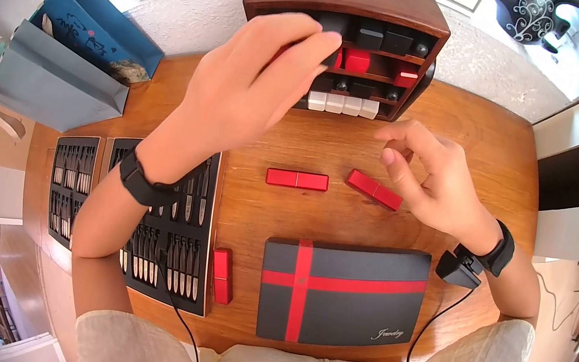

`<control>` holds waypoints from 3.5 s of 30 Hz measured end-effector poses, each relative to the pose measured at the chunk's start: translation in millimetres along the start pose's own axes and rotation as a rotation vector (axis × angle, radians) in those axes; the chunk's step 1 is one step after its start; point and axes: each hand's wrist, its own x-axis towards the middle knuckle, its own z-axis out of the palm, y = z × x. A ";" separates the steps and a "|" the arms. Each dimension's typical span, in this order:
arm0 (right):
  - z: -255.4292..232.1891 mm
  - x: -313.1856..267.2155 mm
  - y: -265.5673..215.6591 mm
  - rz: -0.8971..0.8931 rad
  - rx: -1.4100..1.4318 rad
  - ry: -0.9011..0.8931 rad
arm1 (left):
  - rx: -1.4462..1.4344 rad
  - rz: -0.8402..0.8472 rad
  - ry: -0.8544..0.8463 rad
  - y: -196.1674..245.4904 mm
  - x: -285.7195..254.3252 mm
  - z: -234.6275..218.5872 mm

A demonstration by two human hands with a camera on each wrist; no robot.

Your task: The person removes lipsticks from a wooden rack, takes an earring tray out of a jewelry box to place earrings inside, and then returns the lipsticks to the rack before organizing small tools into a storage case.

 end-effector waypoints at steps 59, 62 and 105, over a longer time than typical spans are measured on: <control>-8.4 -14.9 4.5 0.064 0.228 -0.353 | -0.424 -0.468 -0.903 32.0 -42.0 -20.1; -9.0 -14.1 -2.7 -0.044 0.312 -0.388 | -0.427 -0.469 -0.921 33.4 -45.3 -18.3; 19.4 -6.5 -5.6 -0.267 -0.118 -0.184 | -0.235 -0.293 -0.342 70.9 -13.3 -69.1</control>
